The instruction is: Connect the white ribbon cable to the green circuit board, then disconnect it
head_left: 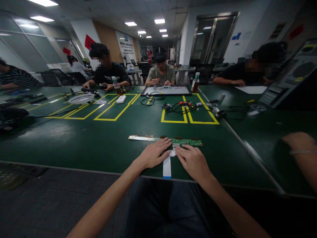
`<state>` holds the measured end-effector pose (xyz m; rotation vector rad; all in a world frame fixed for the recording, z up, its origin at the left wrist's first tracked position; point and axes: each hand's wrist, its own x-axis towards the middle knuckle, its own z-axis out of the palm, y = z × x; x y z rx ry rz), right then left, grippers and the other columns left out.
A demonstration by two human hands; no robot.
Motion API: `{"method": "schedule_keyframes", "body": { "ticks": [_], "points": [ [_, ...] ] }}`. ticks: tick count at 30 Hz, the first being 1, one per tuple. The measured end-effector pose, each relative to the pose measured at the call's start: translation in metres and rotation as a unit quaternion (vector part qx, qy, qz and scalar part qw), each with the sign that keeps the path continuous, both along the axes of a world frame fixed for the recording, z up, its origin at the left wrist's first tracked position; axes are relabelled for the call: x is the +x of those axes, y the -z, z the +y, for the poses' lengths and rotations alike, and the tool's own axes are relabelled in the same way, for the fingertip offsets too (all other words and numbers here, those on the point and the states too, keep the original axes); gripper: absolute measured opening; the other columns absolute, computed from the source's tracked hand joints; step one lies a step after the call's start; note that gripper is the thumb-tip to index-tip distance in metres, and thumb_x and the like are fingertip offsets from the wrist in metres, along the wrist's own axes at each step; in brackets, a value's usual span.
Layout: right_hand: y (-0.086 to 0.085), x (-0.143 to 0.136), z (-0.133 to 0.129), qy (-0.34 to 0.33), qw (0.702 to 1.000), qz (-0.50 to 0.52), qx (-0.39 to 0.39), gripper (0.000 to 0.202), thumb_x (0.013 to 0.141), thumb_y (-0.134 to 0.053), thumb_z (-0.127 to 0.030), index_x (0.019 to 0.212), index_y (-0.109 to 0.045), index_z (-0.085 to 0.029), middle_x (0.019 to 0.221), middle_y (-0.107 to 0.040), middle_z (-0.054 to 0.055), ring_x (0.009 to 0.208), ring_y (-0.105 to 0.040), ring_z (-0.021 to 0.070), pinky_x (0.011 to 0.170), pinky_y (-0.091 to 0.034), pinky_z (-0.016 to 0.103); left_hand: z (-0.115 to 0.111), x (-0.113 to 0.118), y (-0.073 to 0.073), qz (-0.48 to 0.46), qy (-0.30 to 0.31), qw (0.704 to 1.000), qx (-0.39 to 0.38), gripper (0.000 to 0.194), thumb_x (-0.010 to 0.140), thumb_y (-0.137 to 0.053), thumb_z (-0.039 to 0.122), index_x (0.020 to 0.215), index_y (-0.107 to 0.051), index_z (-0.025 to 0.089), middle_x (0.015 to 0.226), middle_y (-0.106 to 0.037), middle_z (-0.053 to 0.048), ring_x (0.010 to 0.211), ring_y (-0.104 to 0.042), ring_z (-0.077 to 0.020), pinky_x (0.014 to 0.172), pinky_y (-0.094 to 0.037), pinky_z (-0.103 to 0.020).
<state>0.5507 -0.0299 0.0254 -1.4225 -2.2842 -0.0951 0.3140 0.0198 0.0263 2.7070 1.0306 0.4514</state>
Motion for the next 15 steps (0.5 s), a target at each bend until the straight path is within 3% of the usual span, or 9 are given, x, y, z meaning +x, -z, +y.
{"method": "schedule_keyframes", "body": {
  "ticks": [15],
  "points": [
    [-0.0009, -0.0031, 0.0003, 0.029, 1.0, -0.005, 0.006, 0.029, 0.106, -0.054, -0.029, 0.124, -0.077, -0.028, 0.127, -0.078, 0.002, 0.118, -0.066, 0.0244, 0.095, -0.049, 0.04, -0.0007, 0.0004, 0.0, 0.007, 0.006, 1.0, 0.017, 0.057, 0.112, -0.032, 0.046, 0.159, -0.047, 0.017, 0.165, -0.044, -0.009, 0.158, -0.034, -0.0226, 0.131, -0.031, -0.043]
  ]
}}
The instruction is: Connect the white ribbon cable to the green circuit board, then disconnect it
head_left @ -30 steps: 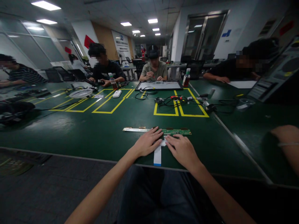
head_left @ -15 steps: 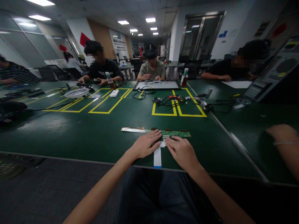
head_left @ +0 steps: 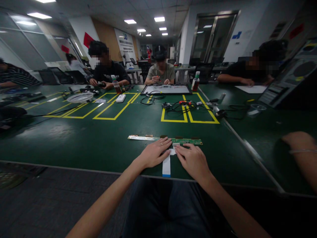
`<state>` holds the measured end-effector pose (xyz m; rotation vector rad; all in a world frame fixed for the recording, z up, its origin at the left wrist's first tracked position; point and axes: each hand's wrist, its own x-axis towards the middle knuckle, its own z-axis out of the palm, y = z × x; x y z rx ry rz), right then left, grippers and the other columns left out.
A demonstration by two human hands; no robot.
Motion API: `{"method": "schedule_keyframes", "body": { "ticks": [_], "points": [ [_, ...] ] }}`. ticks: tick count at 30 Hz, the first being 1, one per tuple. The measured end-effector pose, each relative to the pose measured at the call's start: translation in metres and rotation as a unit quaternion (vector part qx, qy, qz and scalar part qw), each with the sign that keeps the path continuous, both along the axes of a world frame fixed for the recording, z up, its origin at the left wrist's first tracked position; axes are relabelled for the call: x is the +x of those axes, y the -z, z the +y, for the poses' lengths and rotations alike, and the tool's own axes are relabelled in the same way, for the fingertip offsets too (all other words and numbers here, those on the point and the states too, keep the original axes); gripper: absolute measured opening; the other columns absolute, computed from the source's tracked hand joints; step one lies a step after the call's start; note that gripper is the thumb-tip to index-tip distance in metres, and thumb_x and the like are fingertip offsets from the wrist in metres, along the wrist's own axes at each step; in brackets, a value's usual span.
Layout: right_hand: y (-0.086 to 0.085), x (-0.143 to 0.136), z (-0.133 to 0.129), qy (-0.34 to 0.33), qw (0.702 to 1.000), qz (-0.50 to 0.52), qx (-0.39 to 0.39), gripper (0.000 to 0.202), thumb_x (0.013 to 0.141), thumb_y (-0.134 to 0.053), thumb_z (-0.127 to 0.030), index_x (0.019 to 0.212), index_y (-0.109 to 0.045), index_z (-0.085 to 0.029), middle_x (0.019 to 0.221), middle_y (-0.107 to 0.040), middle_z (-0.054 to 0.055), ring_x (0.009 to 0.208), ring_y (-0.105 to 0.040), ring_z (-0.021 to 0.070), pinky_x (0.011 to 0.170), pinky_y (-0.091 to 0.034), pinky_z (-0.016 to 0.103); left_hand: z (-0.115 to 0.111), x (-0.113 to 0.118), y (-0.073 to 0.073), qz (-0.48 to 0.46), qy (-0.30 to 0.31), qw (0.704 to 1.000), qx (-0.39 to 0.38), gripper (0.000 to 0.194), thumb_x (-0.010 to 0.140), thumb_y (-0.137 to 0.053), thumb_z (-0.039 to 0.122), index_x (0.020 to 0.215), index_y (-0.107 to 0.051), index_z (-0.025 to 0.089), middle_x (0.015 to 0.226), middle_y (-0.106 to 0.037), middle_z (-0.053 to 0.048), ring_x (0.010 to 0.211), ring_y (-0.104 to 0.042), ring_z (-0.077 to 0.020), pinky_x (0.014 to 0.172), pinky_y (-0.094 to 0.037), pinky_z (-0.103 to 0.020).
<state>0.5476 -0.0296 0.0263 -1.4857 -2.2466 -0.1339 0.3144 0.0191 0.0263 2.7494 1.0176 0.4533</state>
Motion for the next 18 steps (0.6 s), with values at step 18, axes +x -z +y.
{"method": "schedule_keyframes", "body": {
  "ticks": [18],
  "points": [
    [-0.006, -0.0042, 0.0019, 0.042, 0.998, -0.039, 0.009, 0.03, 0.105, -0.054, -0.033, 0.121, -0.079, -0.03, 0.114, -0.08, 0.01, 0.114, -0.068, 0.0257, 0.09, -0.05, 0.038, 0.0017, -0.0011, -0.0015, 0.01, 0.008, 1.0, -0.017, 0.068, 0.107, -0.044, 0.055, 0.164, -0.039, 0.019, 0.168, -0.039, -0.01, 0.159, -0.032, -0.0273, 0.13, -0.03, -0.047]
  ]
}}
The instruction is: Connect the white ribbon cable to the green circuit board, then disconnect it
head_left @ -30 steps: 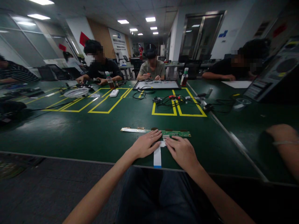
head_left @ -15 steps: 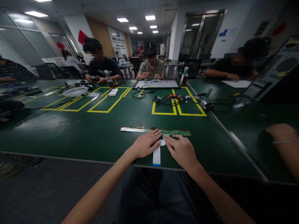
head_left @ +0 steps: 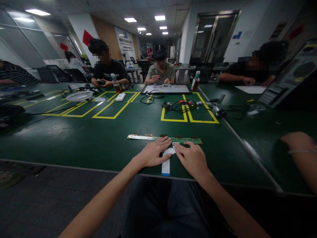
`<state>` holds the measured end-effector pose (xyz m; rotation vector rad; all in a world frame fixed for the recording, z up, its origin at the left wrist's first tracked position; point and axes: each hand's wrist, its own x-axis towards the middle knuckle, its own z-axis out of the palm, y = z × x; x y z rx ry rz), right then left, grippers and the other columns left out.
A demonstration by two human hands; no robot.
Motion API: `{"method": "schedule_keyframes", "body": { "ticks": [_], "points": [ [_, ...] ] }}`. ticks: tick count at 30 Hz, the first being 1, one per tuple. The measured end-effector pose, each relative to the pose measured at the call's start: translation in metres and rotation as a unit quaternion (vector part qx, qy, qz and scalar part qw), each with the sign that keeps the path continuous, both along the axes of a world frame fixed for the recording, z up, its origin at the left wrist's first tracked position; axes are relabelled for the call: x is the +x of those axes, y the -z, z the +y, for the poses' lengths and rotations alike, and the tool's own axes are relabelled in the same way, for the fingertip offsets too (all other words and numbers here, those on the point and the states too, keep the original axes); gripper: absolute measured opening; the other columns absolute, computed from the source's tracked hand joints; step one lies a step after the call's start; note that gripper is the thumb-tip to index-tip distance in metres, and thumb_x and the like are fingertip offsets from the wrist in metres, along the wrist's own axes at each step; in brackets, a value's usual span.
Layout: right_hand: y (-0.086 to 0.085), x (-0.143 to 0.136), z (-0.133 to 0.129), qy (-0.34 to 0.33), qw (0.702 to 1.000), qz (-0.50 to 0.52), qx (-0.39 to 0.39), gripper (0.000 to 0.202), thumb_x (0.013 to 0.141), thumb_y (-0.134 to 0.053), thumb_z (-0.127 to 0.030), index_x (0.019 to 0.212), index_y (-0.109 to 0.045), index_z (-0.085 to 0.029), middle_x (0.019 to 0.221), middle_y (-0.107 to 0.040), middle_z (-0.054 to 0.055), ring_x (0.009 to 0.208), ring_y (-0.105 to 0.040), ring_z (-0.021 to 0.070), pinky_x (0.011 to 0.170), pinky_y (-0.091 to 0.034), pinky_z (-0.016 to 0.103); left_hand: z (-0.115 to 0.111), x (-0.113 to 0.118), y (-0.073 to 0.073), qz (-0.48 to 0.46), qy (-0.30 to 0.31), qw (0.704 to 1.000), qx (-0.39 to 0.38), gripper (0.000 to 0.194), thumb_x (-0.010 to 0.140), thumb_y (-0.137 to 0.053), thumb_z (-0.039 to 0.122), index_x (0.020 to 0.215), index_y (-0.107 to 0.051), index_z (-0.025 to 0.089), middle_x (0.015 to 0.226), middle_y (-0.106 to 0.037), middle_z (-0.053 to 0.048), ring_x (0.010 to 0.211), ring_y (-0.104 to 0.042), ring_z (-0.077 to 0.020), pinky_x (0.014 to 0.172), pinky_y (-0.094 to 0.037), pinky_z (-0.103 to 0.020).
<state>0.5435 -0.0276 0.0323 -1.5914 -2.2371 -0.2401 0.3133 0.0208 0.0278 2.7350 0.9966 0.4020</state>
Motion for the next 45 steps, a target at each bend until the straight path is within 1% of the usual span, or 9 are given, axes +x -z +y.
{"method": "schedule_keyframes", "body": {
  "ticks": [8, 12, 16, 22, 25, 30, 35, 40, 45],
  "points": [
    [0.002, 0.001, 0.001, 0.004, 1.0, 0.002, 0.01, 0.029, 0.105, -0.055, -0.034, 0.121, -0.08, -0.03, 0.115, -0.079, 0.01, 0.113, -0.069, 0.0252, 0.089, -0.05, 0.037, 0.001, 0.0, 0.001, -0.009, 0.002, 1.0, -0.001, 0.065, 0.109, -0.038, 0.055, 0.162, -0.042, 0.018, 0.167, -0.041, -0.01, 0.159, -0.032, -0.0259, 0.131, -0.029, -0.046],
    [0.001, 0.001, 0.0, -0.006, 1.0, 0.006, 0.001, 0.03, 0.105, -0.054, -0.033, 0.122, -0.079, -0.031, 0.117, -0.08, 0.008, 0.116, -0.068, 0.0258, 0.09, -0.051, 0.038, -0.002, 0.001, -0.002, -0.014, 0.001, 1.0, -0.006, 0.063, 0.109, -0.037, 0.055, 0.162, -0.041, 0.02, 0.167, -0.042, -0.011, 0.159, -0.032, -0.0265, 0.13, -0.031, -0.048],
    [0.001, 0.003, 0.002, -0.002, 1.0, 0.02, -0.011, 0.029, 0.105, -0.055, -0.034, 0.123, -0.079, -0.032, 0.117, -0.08, 0.007, 0.117, -0.068, 0.0263, 0.091, -0.052, 0.04, -0.006, 0.001, -0.005, -0.029, -0.024, 0.999, -0.022, 0.063, 0.108, -0.043, 0.055, 0.16, -0.04, 0.018, 0.166, -0.043, -0.015, 0.157, -0.038, -0.029, 0.127, -0.037, -0.05],
    [0.002, 0.007, 0.004, -0.011, 0.998, 0.053, -0.026, 0.029, 0.101, -0.06, -0.032, 0.123, -0.078, -0.037, 0.118, -0.08, 0.002, 0.118, -0.066, 0.0251, 0.095, -0.052, 0.041, -0.006, -0.003, -0.007, -0.029, 0.038, 0.999, -0.009, 0.042, 0.109, -0.045, 0.044, 0.146, -0.054, 0.026, 0.17, -0.037, -0.008, 0.161, -0.029, -0.0276, 0.131, -0.03, -0.052],
    [0.002, 0.008, 0.004, -0.01, 0.998, 0.057, -0.026, 0.031, 0.098, -0.061, -0.03, 0.124, -0.078, -0.037, 0.119, -0.079, 0.002, 0.118, -0.065, 0.025, 0.097, -0.052, 0.041, -0.004, -0.005, -0.008, -0.013, 0.047, 0.999, -0.001, 0.043, 0.109, -0.044, 0.042, 0.148, -0.057, 0.029, 0.171, -0.034, -0.008, 0.161, -0.027, -0.0291, 0.13, -0.029, -0.054],
    [0.002, 0.008, 0.005, -0.011, 0.998, 0.055, -0.03, 0.033, 0.097, -0.062, -0.03, 0.126, -0.077, -0.036, 0.121, -0.079, 0.002, 0.118, -0.064, 0.0251, 0.1, -0.051, 0.041, -0.003, -0.005, -0.006, -0.006, 0.055, 0.998, 0.015, 0.046, 0.109, -0.045, 0.038, 0.153, -0.056, 0.036, 0.173, -0.028, -0.004, 0.16, -0.028, -0.0319, 0.129, -0.029, -0.057],
    [0.004, 0.008, 0.004, -0.016, 0.998, 0.062, -0.029, 0.036, 0.095, -0.062, -0.029, 0.127, -0.077, -0.035, 0.124, -0.078, 0.002, 0.119, -0.064, 0.0257, 0.1, -0.051, 0.042, -0.004, -0.003, -0.005, -0.002, 0.043, 0.999, 0.015, 0.045, 0.109, -0.045, 0.039, 0.152, -0.058, 0.035, 0.173, -0.027, -0.003, 0.16, -0.029, -0.0329, 0.128, -0.032, -0.057],
    [0.004, 0.009, 0.003, -0.027, 0.997, 0.063, -0.031, 0.038, 0.096, -0.06, -0.027, 0.13, -0.075, -0.035, 0.129, -0.076, 0.001, 0.122, -0.063, 0.0274, 0.099, -0.051, 0.045, -0.004, -0.004, -0.007, 0.002, 0.044, 0.999, 0.013, 0.046, 0.109, -0.045, 0.039, 0.153, -0.057, 0.035, 0.174, -0.025, -0.001, 0.161, -0.027, -0.0321, 0.129, -0.031, -0.055],
    [0.005, 0.011, 0.003, -0.04, 0.996, 0.066, -0.046, 0.04, 0.097, -0.058, -0.023, 0.133, -0.073, -0.034, 0.134, -0.074, -0.001, 0.124, -0.062, 0.0272, 0.1, -0.051, 0.046, -0.004, -0.004, -0.008, 0.01, 0.054, 0.998, 0.013, 0.046, 0.11, -0.042, 0.04, 0.154, -0.055, 0.035, 0.172, -0.032, 0.0, 0.161, -0.028, -0.0311, 0.128, -0.03, -0.056]
  ]
}}
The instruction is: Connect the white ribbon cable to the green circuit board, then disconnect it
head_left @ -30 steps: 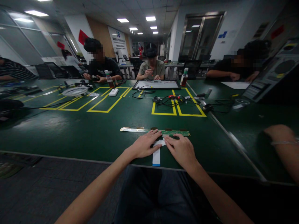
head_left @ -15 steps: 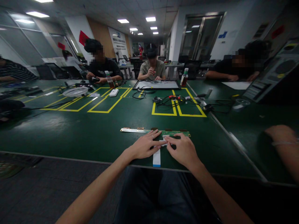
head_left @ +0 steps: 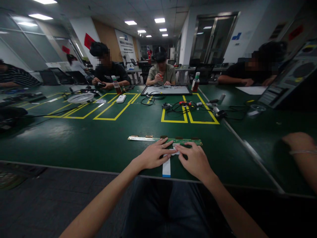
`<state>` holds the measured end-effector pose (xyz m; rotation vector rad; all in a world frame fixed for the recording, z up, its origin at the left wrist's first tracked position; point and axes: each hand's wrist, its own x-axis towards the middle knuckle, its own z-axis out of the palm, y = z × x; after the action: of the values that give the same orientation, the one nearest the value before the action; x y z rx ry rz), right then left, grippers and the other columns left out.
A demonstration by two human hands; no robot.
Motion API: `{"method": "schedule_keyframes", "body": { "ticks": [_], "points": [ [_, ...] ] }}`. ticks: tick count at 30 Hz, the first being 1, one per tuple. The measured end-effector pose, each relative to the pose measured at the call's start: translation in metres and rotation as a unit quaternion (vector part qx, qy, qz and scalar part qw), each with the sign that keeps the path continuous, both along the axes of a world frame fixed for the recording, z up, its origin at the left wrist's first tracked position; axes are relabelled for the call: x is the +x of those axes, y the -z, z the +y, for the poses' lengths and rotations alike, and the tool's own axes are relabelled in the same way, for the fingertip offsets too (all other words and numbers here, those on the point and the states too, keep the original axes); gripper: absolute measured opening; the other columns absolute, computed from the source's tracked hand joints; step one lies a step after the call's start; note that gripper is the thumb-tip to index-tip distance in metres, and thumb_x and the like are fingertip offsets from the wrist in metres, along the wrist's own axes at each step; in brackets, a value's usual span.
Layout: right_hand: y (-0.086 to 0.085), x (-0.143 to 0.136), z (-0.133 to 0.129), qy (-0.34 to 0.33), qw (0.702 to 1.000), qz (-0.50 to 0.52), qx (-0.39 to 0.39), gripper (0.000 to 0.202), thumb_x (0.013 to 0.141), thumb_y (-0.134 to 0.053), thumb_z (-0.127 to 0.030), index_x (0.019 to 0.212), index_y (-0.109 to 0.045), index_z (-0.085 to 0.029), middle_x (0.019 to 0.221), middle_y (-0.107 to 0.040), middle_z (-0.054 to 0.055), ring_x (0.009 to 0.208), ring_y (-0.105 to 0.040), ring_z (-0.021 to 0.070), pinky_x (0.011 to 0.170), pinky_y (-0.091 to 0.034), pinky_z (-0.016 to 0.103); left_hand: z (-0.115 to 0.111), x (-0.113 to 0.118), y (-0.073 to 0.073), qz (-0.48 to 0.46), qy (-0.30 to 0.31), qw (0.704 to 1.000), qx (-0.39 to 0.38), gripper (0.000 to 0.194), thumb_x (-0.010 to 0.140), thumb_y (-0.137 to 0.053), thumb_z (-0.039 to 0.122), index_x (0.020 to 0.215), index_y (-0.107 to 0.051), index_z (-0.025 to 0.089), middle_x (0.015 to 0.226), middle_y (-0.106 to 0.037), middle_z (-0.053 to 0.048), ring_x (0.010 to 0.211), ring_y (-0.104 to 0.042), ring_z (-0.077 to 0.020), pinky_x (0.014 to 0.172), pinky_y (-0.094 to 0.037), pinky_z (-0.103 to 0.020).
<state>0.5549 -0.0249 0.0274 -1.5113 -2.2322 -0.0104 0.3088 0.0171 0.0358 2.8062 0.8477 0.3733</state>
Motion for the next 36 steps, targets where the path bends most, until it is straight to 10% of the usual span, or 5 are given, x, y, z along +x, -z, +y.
{"method": "schedule_keyframes", "body": {
  "ticks": [16, 36],
  "points": [
    [0.008, 0.077, -0.017, 0.028, 0.999, 0.011, 0.012, 0.038, 0.103, -0.052, -0.026, 0.136, -0.07, -0.028, 0.138, -0.072, 0.002, 0.131, -0.062, 0.0265, 0.105, -0.052, 0.049, -0.001, 0.001, -0.003, 0.011, -0.01, 1.0, -0.006, 0.047, 0.11, -0.042, 0.037, 0.157, -0.051, 0.037, 0.168, -0.04, -0.002, 0.159, -0.031, -0.0315, 0.126, -0.032, -0.056],
    [0.009, 0.073, -0.019, 0.033, 0.999, 0.028, 0.012, 0.039, 0.103, -0.052, -0.027, 0.138, -0.068, -0.03, 0.139, -0.072, 0.001, 0.131, -0.062, 0.027, 0.103, -0.053, 0.051, -0.001, -0.005, -0.003, 0.025, -0.06, 0.998, -0.026, 0.048, 0.111, -0.037, 0.044, 0.158, -0.048, 0.042, 0.17, -0.036, 0.004, 0.161, -0.027, -0.029, 0.128, -0.03, -0.054]
  ]
}}
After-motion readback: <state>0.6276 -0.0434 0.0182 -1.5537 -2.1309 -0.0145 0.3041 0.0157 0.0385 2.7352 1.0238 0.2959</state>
